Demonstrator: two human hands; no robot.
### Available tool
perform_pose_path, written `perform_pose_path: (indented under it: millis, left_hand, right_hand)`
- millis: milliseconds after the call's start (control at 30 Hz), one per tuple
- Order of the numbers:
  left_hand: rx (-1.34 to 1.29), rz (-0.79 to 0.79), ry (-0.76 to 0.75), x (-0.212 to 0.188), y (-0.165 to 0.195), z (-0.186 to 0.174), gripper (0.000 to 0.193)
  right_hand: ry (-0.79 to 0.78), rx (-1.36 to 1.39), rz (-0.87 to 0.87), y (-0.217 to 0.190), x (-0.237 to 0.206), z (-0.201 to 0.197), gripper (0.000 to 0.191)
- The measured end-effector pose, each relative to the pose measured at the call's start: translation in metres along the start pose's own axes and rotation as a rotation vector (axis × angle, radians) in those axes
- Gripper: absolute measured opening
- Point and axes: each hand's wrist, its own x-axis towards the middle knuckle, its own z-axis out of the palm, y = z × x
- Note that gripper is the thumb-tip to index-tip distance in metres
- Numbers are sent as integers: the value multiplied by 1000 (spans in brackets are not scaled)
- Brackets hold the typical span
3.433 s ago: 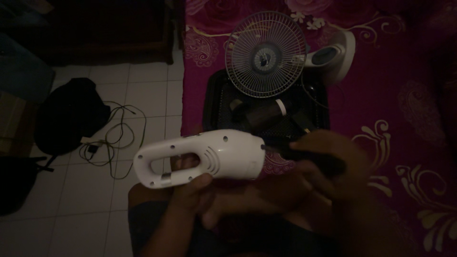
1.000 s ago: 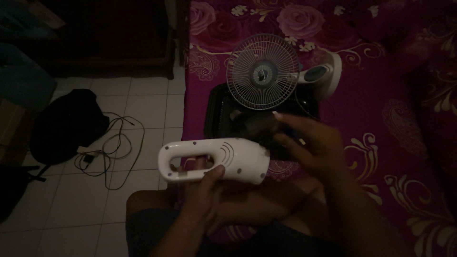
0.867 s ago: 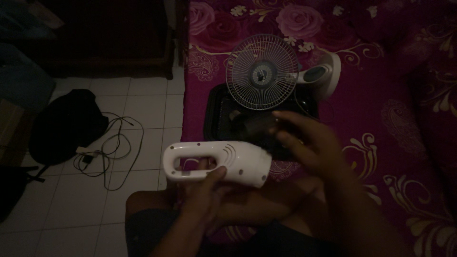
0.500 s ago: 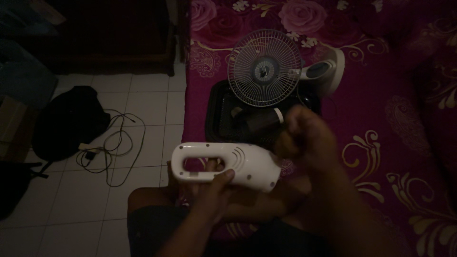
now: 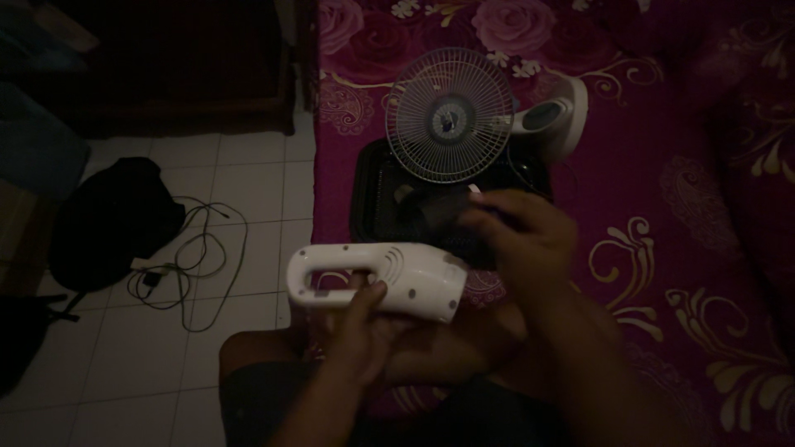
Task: The person sits on the floor and services a white handheld vacuum cleaner, handling its dark cylindrical dust canister and filter parts, fitting the canister onto the vacuum body, and pressing the parts together until the unit is assembled on the tray.
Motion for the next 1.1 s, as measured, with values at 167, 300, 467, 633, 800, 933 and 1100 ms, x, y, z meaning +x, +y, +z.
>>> perform_pose_path:
  millis: [167,300,467,633,800,933,1100]
  left_hand:
    - [-179,-367,-57,10,-9,-7,70]
    - [-120,-390,79,17,-8,-5,70]
    - [-44,-157,72,15,6,0,69]
    - [-28,-88,101,12,8,1,67]
    - [-218,-146,41,10,6,4,63]
    - [-56,-122,146,3,13,13,64]
    - [85,109,230,4,4,22,69]
  right_hand:
    - [-258,1090,618,11,7,0,26]
    - [-551,1697,592,5,14,3,31]
    - [-98,347,109,-1,17,6,31]
    - [-36,107,111,-3,12,3,29]
    - [-212,804,561,7,23,-6,25]
    - [-177,810,544,19,21,1,23]
    - [73,205,392,16,9,21,24]
